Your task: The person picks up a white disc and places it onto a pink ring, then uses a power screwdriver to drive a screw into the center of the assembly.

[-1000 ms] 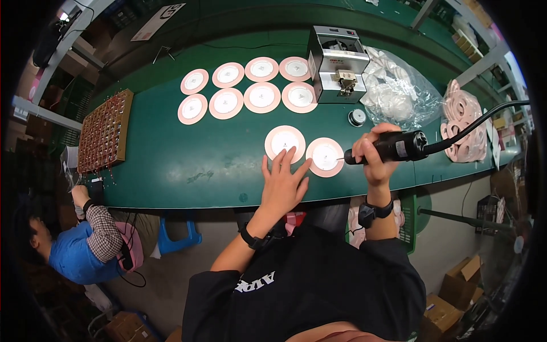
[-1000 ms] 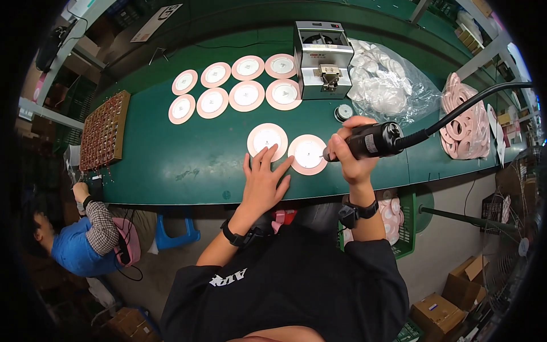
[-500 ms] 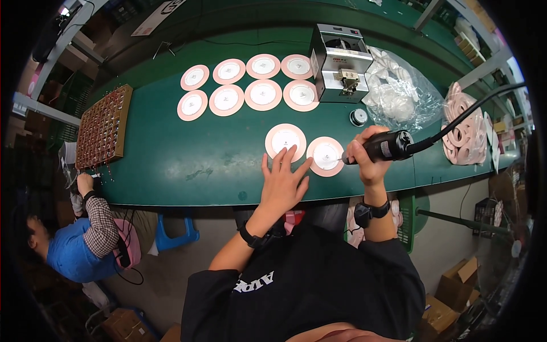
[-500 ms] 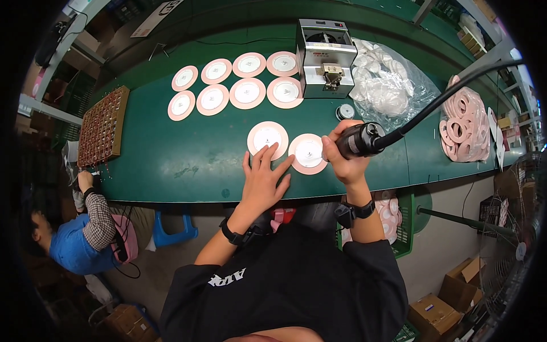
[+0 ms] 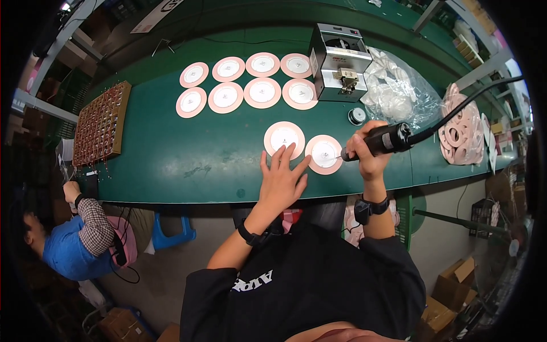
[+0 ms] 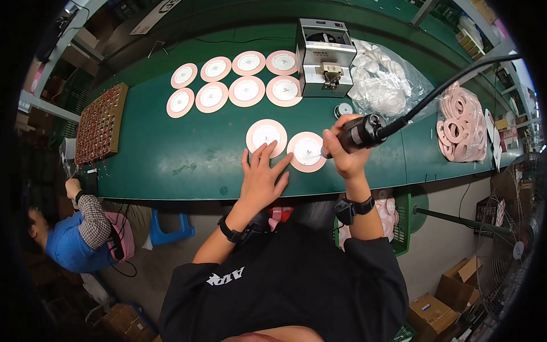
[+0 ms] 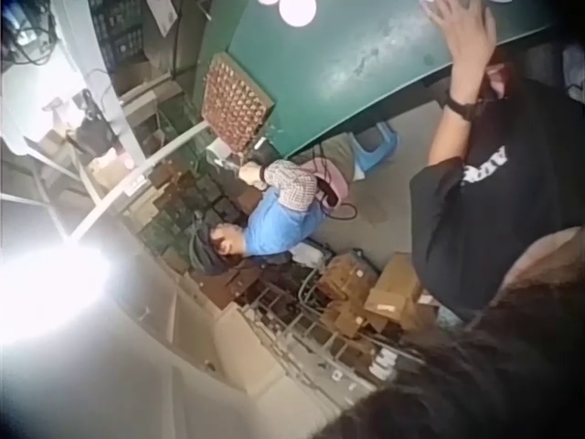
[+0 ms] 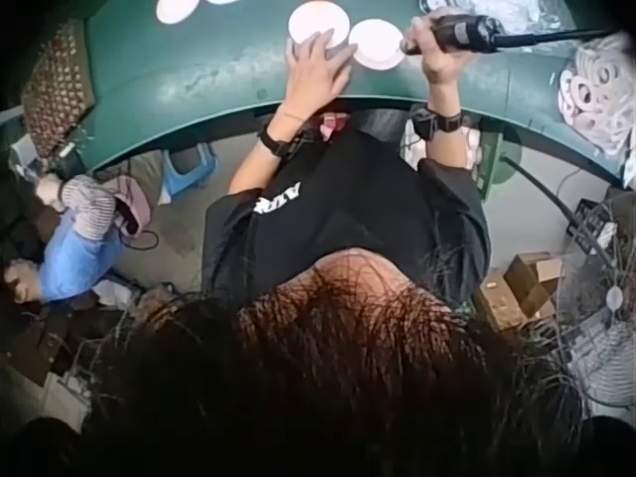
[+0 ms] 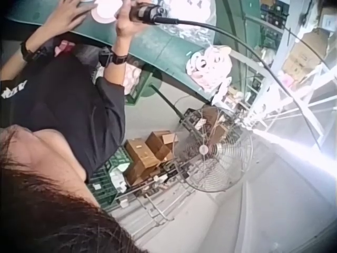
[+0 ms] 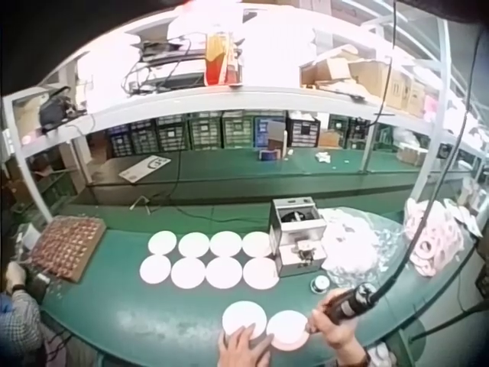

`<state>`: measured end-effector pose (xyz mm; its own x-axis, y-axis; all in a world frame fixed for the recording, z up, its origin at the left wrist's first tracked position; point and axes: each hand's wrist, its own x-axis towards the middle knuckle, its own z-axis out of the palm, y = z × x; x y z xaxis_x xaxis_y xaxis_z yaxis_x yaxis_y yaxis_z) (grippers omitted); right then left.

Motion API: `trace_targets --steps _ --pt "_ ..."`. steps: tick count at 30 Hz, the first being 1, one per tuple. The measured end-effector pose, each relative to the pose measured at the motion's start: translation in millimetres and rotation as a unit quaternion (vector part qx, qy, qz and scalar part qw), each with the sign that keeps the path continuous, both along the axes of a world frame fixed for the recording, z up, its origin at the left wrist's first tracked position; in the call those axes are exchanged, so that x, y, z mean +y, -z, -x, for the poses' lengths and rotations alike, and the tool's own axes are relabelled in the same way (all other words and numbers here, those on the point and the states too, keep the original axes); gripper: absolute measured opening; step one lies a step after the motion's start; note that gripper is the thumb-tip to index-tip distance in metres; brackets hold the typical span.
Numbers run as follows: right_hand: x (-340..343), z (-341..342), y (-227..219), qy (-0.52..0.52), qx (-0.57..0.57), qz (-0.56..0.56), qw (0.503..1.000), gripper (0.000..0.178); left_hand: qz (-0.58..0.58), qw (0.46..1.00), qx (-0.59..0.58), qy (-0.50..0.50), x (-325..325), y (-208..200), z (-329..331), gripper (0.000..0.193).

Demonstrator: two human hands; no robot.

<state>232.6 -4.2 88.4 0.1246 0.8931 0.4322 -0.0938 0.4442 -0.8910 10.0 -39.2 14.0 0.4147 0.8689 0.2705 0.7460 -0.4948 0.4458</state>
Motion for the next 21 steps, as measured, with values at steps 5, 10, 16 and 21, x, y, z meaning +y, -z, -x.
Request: trace_targets --steps 5,10,16,21 --pt "46 -8 -29 0.028 0.031 -0.055 0.998 0.024 -0.012 1.0 -0.002 0.0 0 1 0 0.049" --pt "129 -8 -71 0.1 0.061 -0.115 0.986 0.017 -0.018 1.0 0.002 -0.005 -1 2 2 0.049" --pt "165 -19 -71 0.144 0.034 -0.105 0.983 0.018 -0.032 0.999 -0.006 0.004 -2 3 0 0.049" --pt "128 -7 -61 0.086 0.033 -0.068 0.993 0.02 -0.019 1.0 -0.004 -0.005 -4 7 2 0.048"
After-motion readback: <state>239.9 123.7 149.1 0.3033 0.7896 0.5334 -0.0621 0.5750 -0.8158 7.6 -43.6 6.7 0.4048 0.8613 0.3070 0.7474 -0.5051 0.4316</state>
